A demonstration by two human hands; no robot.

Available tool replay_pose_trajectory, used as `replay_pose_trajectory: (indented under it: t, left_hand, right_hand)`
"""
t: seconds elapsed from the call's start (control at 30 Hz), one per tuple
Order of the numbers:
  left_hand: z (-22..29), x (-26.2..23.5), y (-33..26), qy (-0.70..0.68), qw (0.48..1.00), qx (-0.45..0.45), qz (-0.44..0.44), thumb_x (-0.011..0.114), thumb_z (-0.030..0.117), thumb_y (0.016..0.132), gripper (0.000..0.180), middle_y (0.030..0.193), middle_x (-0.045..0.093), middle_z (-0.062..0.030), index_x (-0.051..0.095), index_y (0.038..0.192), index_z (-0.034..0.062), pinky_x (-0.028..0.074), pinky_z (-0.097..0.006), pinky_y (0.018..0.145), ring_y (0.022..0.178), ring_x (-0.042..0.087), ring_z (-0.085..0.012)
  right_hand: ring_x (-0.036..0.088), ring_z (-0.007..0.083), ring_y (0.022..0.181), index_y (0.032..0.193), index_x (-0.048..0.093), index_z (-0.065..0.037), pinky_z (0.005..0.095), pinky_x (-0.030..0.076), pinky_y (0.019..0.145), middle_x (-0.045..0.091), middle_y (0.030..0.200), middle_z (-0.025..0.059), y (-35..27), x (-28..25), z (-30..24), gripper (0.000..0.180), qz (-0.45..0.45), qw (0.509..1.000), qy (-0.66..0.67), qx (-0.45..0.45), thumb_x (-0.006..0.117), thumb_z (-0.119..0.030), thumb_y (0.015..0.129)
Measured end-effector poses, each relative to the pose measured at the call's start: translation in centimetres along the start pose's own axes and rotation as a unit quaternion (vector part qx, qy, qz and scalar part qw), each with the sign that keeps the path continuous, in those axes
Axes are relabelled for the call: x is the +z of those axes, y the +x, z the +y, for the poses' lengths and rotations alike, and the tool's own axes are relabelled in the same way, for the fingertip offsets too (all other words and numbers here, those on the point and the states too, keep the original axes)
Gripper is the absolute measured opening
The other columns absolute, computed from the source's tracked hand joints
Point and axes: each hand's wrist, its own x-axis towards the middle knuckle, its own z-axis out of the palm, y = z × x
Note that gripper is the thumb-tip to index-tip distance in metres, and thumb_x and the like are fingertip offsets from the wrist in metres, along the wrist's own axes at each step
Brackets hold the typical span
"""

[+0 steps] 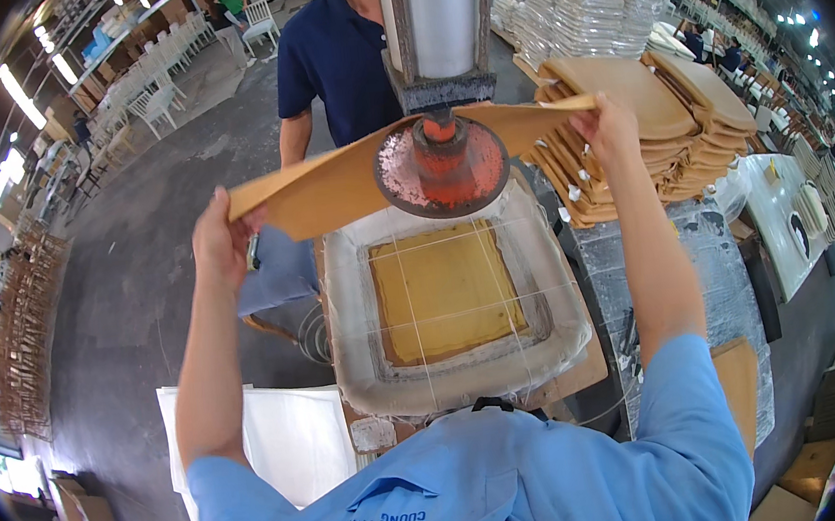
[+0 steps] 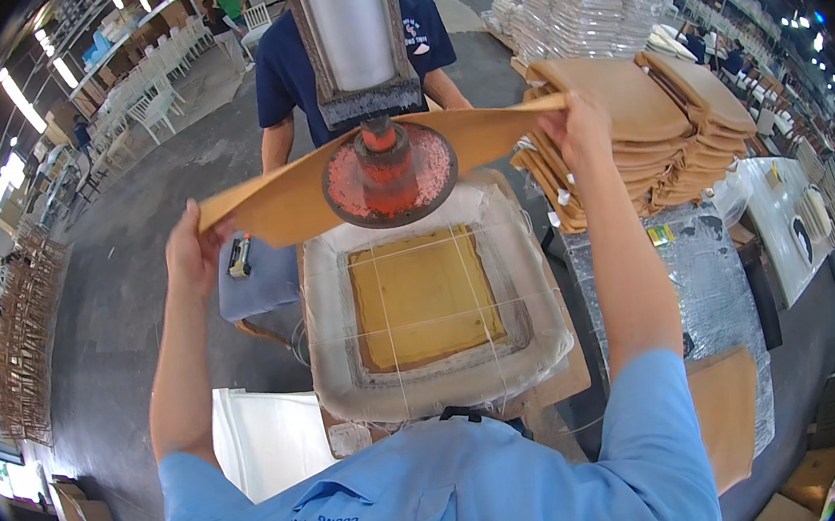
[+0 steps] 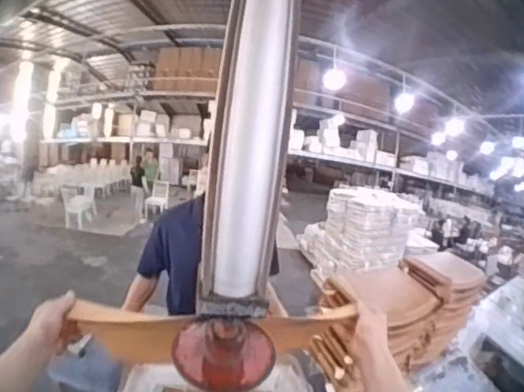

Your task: The person assembles a chair seat by layering a brown fabric and a white foam sheet over a wooden base, then uses a pneumatic staple gun to secure the materials around the edges. The person repeats this process for a second seat, handling the fabric, foam, and staple gun throughout.

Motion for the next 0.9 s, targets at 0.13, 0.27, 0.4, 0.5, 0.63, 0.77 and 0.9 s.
replay_pose_trajectory:
  t: [0.13, 0.27, 0.4, 0.5, 0.63, 0.77, 0.9]
  left_hand:
    - [-6.4, -5.7, -10.0, 0.001, 0.999, -0.045, -0.024, 0.054, 0.035, 0.111, 0.036, 0.114, 0.074, -0.0100, 0.067, 0.116, 0.0020, 0.054, -0.035, 0.083, 0.101, 0.071, -0.0188]
    - [-13.0, -8.2, -18.8, -0.006, 0.992, -0.124, -0.020, 0.053, 0.032, 0.112, 0.038, 0.119, 0.074, -0.0099, 0.067, 0.127, -0.0003, 0.056, -0.037, 0.093, 0.107, 0.072, -0.0194]
    - [-17.9, -10.1, -24.0, 0.035, 0.975, -0.218, 0.032, 0.053, 0.032, 0.112, 0.041, 0.123, 0.074, -0.0099, 0.065, 0.131, -0.0013, 0.056, -0.038, 0.099, 0.110, 0.071, -0.0198]
    - [-19.4, -10.8, -26.3, 0.045, 0.969, -0.237, 0.047, 0.051, 0.033, 0.113, 0.042, 0.126, 0.072, -0.0106, 0.063, 0.134, -0.0014, 0.056, -0.038, 0.100, 0.112, 0.071, -0.0206]
    - [-21.1, -12.1, -28.1, 0.093, 0.954, -0.276, 0.068, 0.051, 0.033, 0.113, 0.043, 0.126, 0.072, -0.0108, 0.061, 0.138, -0.0006, 0.056, -0.039, 0.100, 0.112, 0.070, -0.0221]
    - [-23.3, -13.3, -29.4, 0.039, 0.947, -0.305, 0.097, 0.053, 0.033, 0.112, 0.044, 0.128, 0.071, -0.0117, 0.057, 0.141, -0.0004, 0.056, -0.041, 0.101, 0.114, 0.070, -0.0250]
    - [-25.1, -13.6, -29.4, -0.046, 0.944, -0.295, 0.138, 0.055, 0.032, 0.112, 0.043, 0.133, 0.068, -0.0121, 0.056, 0.142, 0.0011, 0.055, -0.044, 0.103, 0.120, 0.067, -0.0272]
  right_hand:
    - [0.072, 0.0229, 0.083, 0.123, 0.060, -0.001, 0.0387, 0.064, 0.071, 0.071, 0.096, 0.0092, -9.0, -8.0, 5.6, 0.028, 0.018, 0.998, 0.004, 0.060, 0.059, -0.023, 0.106]
    - [0.070, 0.0191, 0.077, 0.114, 0.061, -0.004, 0.0358, 0.061, 0.067, 0.070, 0.090, 0.0066, -17.7, -17.6, 8.8, 0.019, 0.057, 0.986, -0.062, 0.142, 0.061, -0.020, 0.104]
    - [0.070, 0.0184, 0.077, 0.111, 0.062, -0.006, 0.0356, 0.061, 0.069, 0.069, 0.091, 0.0063, -24.0, -22.6, 13.1, 0.015, 0.125, 0.957, -0.118, 0.234, 0.061, -0.019, 0.103]
    - [0.070, 0.0190, 0.079, 0.111, 0.062, -0.006, 0.0367, 0.061, 0.070, 0.069, 0.092, 0.0065, -26.9, -24.4, 14.9, 0.014, 0.145, 0.942, -0.141, 0.269, 0.061, -0.019, 0.104]
    - [0.070, 0.0198, 0.080, 0.111, 0.059, -0.008, 0.0372, 0.061, 0.070, 0.069, 0.094, 0.0074, -29.3, -26.0, 15.9, 0.014, 0.137, 0.935, -0.155, 0.288, 0.061, -0.020, 0.105]
    - [0.071, 0.0188, 0.081, 0.111, 0.060, -0.008, 0.0355, 0.061, 0.070, 0.070, 0.094, 0.0065, -31.9, -27.2, 16.5, 0.016, 0.115, 0.920, -0.150, 0.345, 0.062, -0.024, 0.106]
    - [0.072, 0.0188, 0.081, 0.108, 0.058, -0.009, 0.0335, 0.060, 0.068, 0.070, 0.095, 0.0064, -32.1, -26.8, 16.9, 0.015, 0.118, 0.931, -0.110, 0.327, 0.064, -0.023, 0.107]
